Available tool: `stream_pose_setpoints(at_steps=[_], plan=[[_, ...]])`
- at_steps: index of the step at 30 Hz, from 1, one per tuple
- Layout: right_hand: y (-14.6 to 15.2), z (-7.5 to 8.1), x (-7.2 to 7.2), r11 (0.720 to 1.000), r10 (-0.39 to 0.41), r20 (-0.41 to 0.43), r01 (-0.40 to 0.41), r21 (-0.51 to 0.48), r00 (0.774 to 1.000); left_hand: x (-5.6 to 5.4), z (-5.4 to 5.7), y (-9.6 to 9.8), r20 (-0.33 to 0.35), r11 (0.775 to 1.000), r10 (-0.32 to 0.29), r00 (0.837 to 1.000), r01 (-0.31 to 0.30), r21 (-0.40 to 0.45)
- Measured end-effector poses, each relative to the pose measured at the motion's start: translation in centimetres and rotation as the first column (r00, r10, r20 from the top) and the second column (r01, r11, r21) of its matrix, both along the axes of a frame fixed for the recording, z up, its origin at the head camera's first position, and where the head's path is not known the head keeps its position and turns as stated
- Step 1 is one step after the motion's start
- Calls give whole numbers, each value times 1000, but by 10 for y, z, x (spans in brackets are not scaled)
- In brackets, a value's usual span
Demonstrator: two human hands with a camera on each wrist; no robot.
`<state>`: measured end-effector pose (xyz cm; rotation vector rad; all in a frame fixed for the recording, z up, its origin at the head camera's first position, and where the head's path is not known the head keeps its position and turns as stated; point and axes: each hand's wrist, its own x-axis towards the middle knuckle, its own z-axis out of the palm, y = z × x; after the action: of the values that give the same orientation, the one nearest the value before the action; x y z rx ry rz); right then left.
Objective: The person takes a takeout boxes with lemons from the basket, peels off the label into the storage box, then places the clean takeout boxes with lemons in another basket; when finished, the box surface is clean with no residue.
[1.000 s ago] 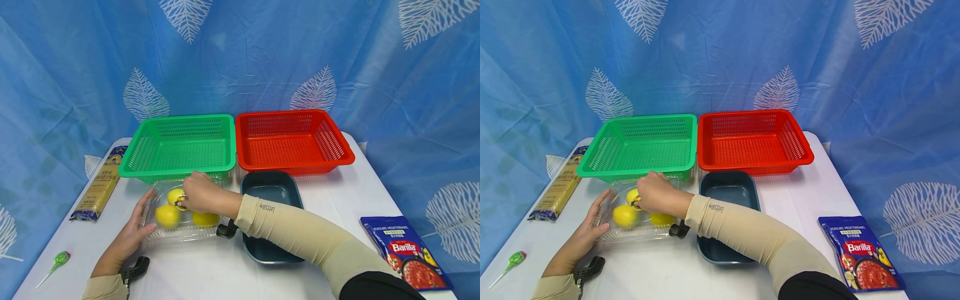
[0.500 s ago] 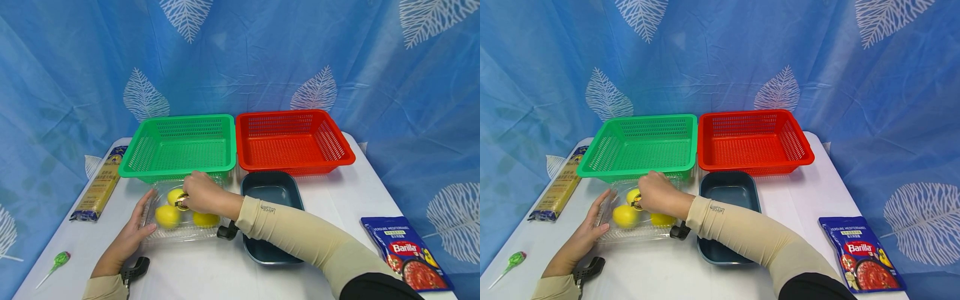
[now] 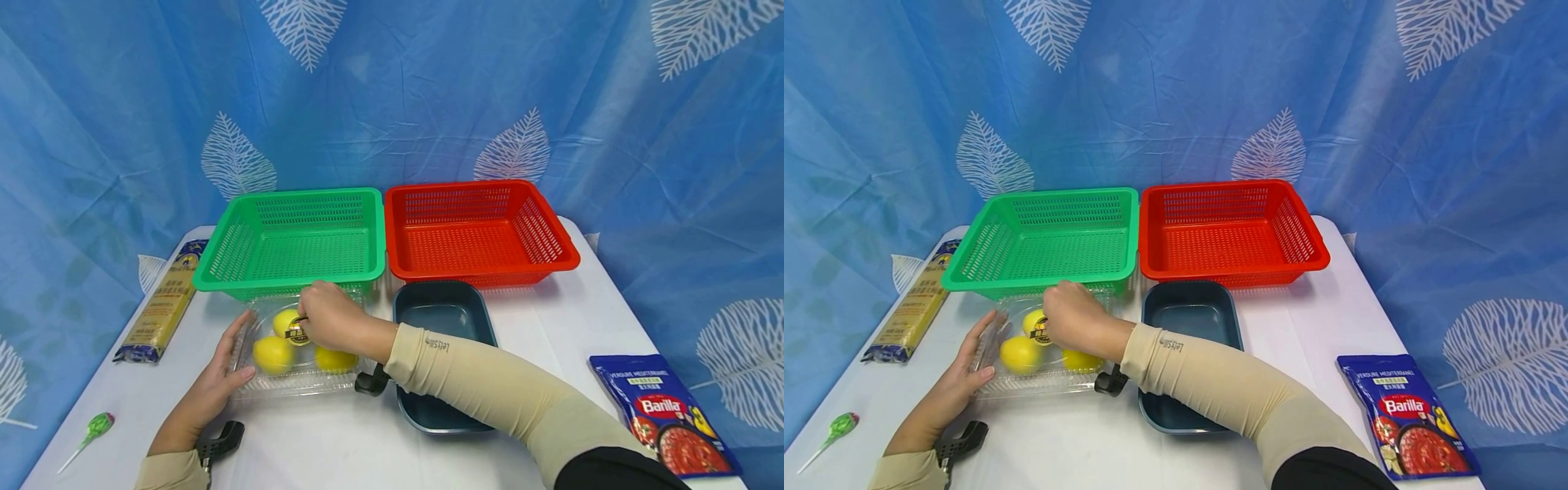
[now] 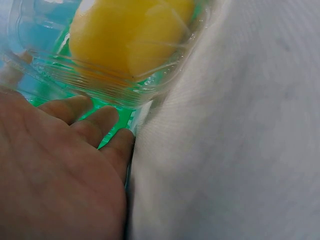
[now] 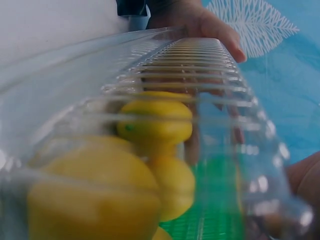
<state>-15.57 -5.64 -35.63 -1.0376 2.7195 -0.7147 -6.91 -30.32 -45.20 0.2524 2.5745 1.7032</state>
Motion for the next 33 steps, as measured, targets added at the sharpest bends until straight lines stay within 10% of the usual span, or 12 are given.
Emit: stream_pose_setpoints(at_steps=[33], plan=[[40, 42, -1, 976, 137, 228, -92, -197, 964, 2, 1, -1, -12, 1000, -21, 1000, 21, 20]])
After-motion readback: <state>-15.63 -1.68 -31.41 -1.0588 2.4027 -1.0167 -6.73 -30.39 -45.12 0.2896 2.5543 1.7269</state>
